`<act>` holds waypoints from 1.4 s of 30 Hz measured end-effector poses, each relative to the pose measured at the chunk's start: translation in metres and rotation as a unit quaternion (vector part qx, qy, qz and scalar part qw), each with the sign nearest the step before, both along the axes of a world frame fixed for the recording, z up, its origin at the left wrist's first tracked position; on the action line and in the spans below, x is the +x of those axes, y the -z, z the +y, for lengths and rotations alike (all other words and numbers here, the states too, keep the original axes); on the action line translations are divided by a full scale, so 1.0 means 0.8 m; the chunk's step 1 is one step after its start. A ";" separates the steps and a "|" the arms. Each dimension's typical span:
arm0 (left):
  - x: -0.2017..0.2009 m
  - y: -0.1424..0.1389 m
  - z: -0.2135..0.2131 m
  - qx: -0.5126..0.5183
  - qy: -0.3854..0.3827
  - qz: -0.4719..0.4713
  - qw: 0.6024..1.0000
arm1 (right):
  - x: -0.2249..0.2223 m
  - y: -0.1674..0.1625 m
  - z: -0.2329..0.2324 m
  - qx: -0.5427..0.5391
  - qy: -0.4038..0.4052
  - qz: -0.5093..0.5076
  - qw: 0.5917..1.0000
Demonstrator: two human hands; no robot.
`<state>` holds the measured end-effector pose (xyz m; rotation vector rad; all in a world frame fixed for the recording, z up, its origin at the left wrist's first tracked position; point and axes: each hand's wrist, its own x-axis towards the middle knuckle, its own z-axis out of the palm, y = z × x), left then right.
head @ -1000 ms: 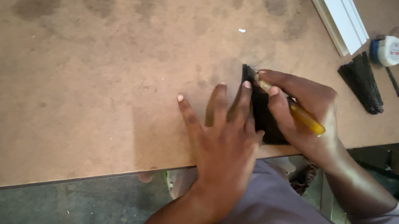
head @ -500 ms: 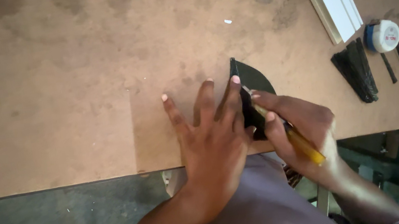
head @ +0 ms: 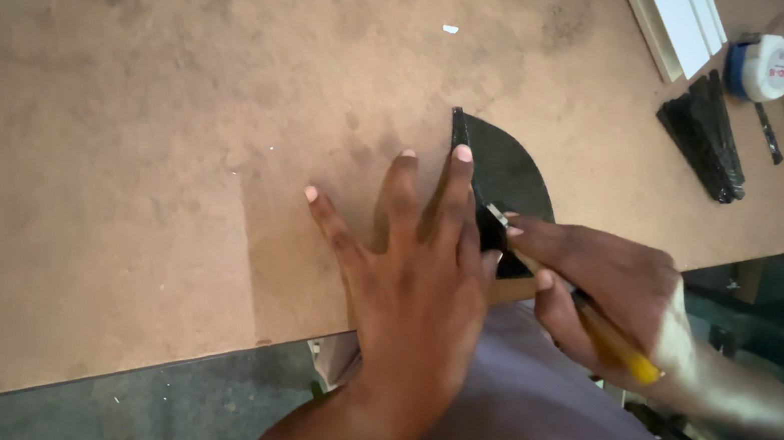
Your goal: The person cuts a black flexible sheet into curved shapes with a utility knife, holding the sheet flat on the workbench while cutting along curved lines. They trim the edges of each cut piece, set finished shapes aside with previously cut pieces, and continue cutting and trimming more shapes from the sheet.
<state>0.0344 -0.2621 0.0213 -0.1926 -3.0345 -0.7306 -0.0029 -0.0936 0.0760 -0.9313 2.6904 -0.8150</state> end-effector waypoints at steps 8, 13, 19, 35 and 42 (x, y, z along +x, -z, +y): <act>-0.003 -0.001 0.001 -0.005 -0.003 -0.009 1.000 | -0.004 0.002 0.021 0.018 -0.066 0.002 0.998; -0.001 -0.001 0.005 -0.011 -0.004 -0.018 1.000 | -0.004 -0.003 0.044 0.026 -0.099 -0.045 0.994; 0.004 -0.007 0.015 -0.040 -0.006 -0.003 0.999 | -0.015 -0.004 0.082 0.048 -0.177 -0.090 0.979; 0.005 -0.015 0.043 -0.069 -0.008 0.001 0.998 | -0.023 0.006 0.162 0.015 -0.262 -0.072 0.962; 0.007 -0.003 0.043 -0.063 -0.014 -0.012 0.998 | -0.021 -0.045 0.179 0.103 -0.240 -0.088 0.961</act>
